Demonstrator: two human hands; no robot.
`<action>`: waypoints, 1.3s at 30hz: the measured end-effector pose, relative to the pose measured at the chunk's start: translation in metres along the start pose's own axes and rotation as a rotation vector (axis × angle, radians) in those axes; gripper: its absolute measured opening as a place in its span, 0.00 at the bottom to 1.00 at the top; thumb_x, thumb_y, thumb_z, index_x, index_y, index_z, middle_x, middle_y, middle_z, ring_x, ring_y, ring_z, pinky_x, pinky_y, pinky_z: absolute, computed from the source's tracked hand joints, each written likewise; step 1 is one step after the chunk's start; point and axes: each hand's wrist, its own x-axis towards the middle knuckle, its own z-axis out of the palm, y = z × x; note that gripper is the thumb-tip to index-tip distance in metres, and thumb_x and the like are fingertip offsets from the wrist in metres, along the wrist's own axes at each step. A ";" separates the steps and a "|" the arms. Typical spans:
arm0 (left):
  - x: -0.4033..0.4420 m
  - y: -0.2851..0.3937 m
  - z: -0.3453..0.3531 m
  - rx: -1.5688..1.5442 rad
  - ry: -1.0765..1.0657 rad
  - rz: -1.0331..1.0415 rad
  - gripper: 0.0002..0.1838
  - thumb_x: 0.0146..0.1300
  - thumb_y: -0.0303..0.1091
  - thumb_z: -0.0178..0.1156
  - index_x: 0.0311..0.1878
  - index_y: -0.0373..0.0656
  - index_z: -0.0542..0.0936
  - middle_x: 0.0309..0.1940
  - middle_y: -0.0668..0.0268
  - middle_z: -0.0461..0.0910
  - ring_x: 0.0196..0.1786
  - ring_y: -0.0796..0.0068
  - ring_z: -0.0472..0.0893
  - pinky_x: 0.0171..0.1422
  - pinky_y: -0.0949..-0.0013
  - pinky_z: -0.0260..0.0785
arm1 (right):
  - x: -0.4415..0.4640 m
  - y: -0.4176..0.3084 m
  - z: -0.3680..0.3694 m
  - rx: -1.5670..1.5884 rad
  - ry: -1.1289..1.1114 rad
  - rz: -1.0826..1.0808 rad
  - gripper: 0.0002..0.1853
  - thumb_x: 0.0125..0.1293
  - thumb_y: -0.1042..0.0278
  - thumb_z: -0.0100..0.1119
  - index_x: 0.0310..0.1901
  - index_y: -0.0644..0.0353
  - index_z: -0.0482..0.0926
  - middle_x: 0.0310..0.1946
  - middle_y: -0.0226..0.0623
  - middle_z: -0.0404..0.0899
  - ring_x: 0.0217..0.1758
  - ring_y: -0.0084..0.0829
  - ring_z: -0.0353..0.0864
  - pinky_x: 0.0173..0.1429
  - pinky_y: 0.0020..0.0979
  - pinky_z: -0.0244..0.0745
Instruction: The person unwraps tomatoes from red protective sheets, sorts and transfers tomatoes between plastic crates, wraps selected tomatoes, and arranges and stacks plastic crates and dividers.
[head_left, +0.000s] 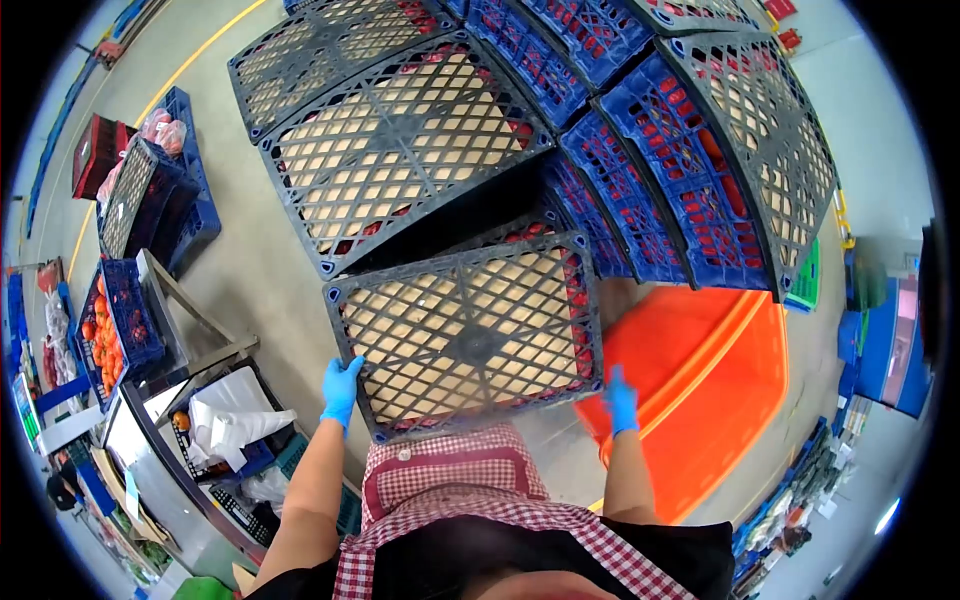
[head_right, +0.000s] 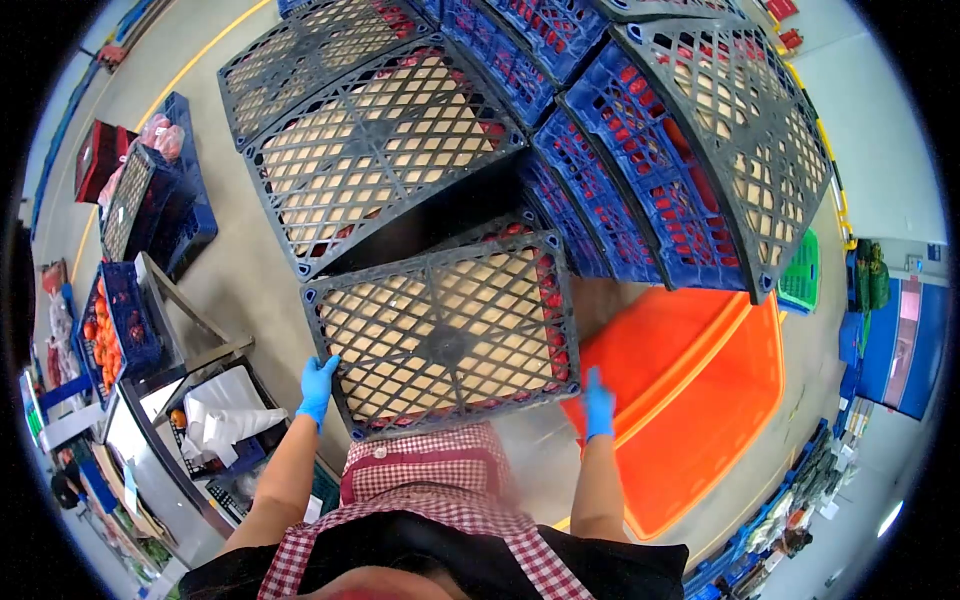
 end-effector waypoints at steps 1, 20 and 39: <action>0.001 -0.001 0.000 -0.007 0.003 -0.003 0.18 0.56 0.44 0.65 0.34 0.37 0.75 0.26 0.64 0.77 0.30 0.73 0.76 0.35 0.67 0.68 | 0.012 -0.022 0.000 0.144 0.100 -0.342 0.21 0.63 0.51 0.58 0.41 0.66 0.78 0.27 0.38 0.80 0.31 0.28 0.78 0.38 0.32 0.73; -0.083 0.006 -0.054 -0.010 0.154 0.236 0.23 0.54 0.53 0.63 0.35 0.38 0.74 0.31 0.50 0.79 0.36 0.50 0.79 0.40 0.57 0.68 | 0.030 -0.165 0.034 -0.140 -0.054 -0.950 0.22 0.61 0.57 0.57 0.44 0.73 0.77 0.39 0.46 0.81 0.41 0.36 0.78 0.46 0.38 0.71; -0.237 -0.010 -0.215 -0.285 0.540 0.311 0.19 0.53 0.50 0.64 0.32 0.42 0.78 0.27 0.55 0.78 0.31 0.59 0.79 0.38 0.60 0.68 | -0.242 -0.224 0.010 -0.142 -0.233 -1.196 0.08 0.57 0.68 0.56 0.26 0.63 0.75 0.19 0.24 0.69 0.21 0.19 0.61 0.25 0.28 0.57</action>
